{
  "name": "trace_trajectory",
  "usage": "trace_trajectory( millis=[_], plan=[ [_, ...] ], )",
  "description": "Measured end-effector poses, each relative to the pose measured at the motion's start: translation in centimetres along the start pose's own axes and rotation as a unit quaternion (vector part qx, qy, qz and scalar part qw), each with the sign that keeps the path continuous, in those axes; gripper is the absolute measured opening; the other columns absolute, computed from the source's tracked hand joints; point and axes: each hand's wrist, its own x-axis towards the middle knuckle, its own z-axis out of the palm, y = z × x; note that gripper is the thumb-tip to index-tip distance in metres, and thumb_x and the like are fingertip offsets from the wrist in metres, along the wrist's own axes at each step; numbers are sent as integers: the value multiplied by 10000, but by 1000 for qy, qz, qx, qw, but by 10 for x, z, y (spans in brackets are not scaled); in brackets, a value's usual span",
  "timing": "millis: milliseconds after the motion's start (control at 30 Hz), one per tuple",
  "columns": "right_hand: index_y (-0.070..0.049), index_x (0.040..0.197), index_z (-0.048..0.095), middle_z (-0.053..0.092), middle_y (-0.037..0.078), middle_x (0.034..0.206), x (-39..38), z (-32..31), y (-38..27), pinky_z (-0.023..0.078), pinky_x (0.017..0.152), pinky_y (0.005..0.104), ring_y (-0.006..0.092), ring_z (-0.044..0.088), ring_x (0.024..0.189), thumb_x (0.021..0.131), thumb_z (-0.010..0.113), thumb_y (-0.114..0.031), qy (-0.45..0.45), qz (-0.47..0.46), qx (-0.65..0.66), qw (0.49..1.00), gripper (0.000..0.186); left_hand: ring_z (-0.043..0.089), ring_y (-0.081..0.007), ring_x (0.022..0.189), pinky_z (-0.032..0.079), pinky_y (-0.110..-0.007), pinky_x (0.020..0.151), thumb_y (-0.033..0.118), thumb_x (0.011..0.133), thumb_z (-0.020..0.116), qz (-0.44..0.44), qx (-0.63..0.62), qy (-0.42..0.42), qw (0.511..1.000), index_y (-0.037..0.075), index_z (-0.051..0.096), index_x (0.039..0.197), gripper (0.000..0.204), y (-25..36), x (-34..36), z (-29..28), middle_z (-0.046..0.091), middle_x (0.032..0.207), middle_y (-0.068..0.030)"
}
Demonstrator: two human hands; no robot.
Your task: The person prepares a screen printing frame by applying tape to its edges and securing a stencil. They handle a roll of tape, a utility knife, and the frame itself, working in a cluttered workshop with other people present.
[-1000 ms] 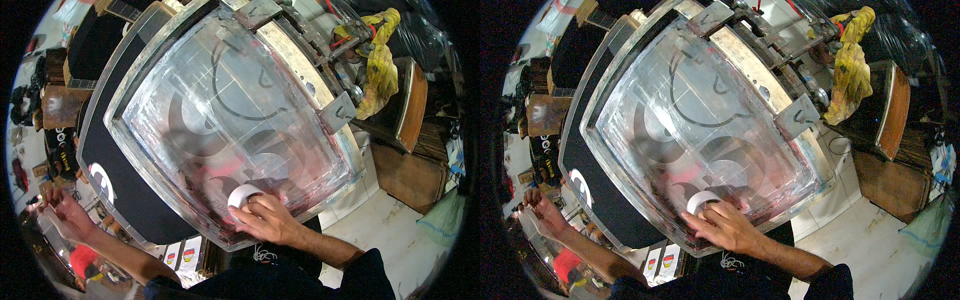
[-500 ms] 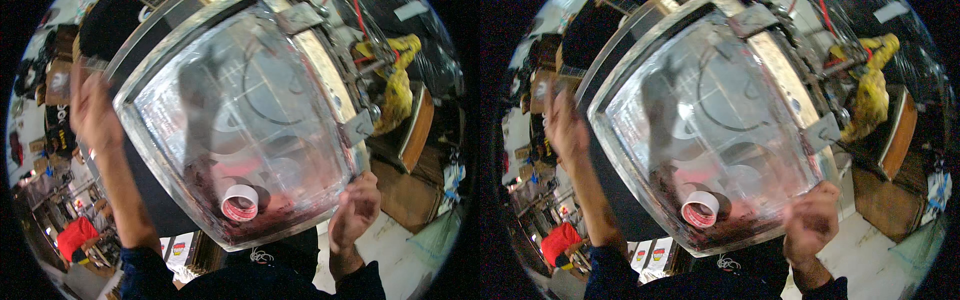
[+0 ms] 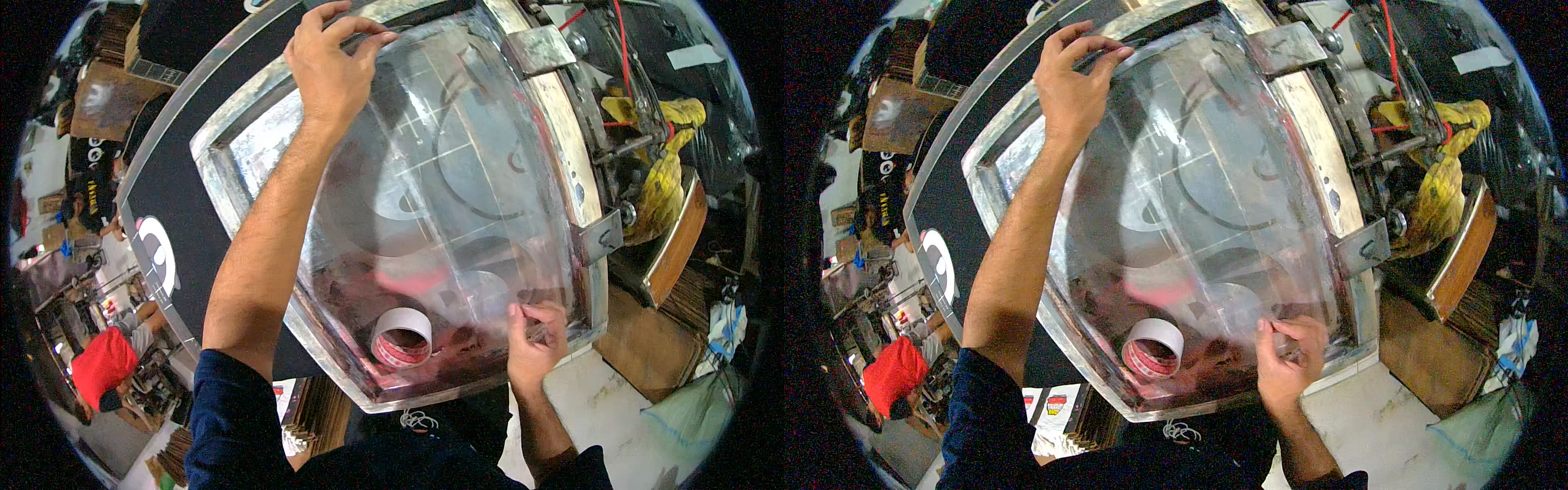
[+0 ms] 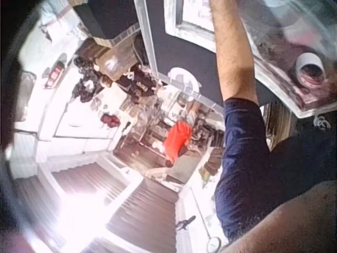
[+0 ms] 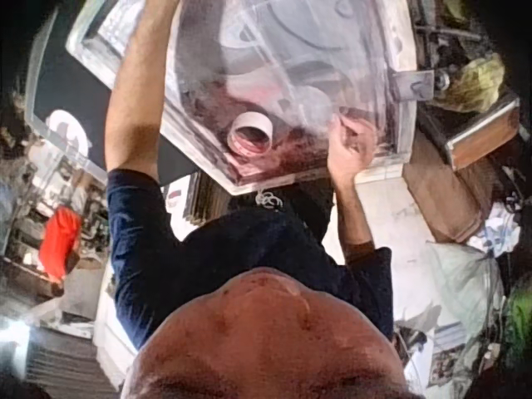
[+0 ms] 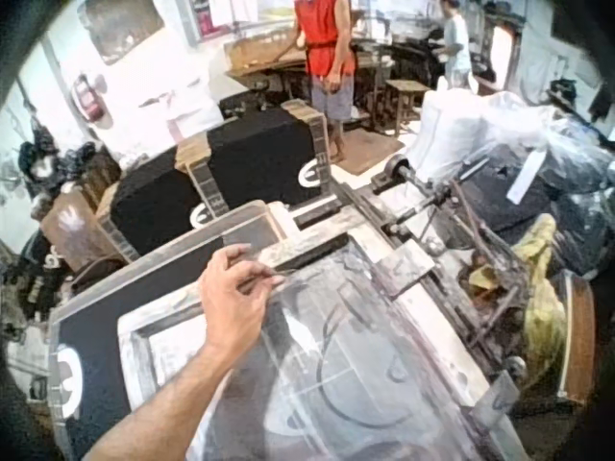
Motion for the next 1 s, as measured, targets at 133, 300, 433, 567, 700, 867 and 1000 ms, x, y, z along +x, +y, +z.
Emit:
trace_trajectory(
  millis=[133,300,433,567,700,867,1000],
  plan=[
    [-76,940,604,611,66,980,-5,14,1,489,803,340,198,605,886,783,873,-2,7,103,82,991,320,683,-268,1085,507,-405,947,242,783,883,45,29,16,998,161,827,898,151,-7,-11,6,713,1207,-66],
    [-74,955,547,607,50,935,-3,20,-1,481,774,305,140,592,822,789,875,2,17,121,107,987,375,694,-243,1048,520,-397,919,251,788,885,64,30,22,997,157,830,903,159,-10,-11,7,714,1192,-56],
    [-74,950,548,608,32,875,-3,22,-3,476,774,302,136,592,807,785,879,-2,9,133,124,983,377,697,-258,1063,548,-388,919,226,791,881,58,23,19,998,149,831,908,148,-11,-12,7,718,1188,-76],
    [-74,943,549,604,29,869,-4,24,-3,463,787,304,138,579,812,773,889,-9,4,144,115,983,385,696,-270,1079,551,-386,931,211,792,877,49,16,20,998,145,834,914,145,-10,-12,7,717,1206,-88],
    [-71,946,548,587,25,878,-6,25,0,447,805,319,143,552,821,758,897,-8,-1,135,102,986,401,694,-273,1087,549,-386,941,212,791,877,53,10,16,998,145,837,917,148,-11,-12,7,716,1218,-90],
    [-73,947,550,578,26,902,-9,26,4,440,812,326,148,543,825,754,898,-6,-1,135,111,985,404,689,-271,1102,546,-391,946,223,790,879,55,30,14,998,146,837,911,150,-12,-13,7,717,1222,-85],
    [-71,972,537,580,28,907,-9,26,5,451,806,309,132,562,814,763,890,4,-11,137,119,983,417,685,-271,1113,538,-398,955,224,785,879,55,39,11,998,151,837,901,143,-12,-13,6,717,1224,-83]
  ],
)
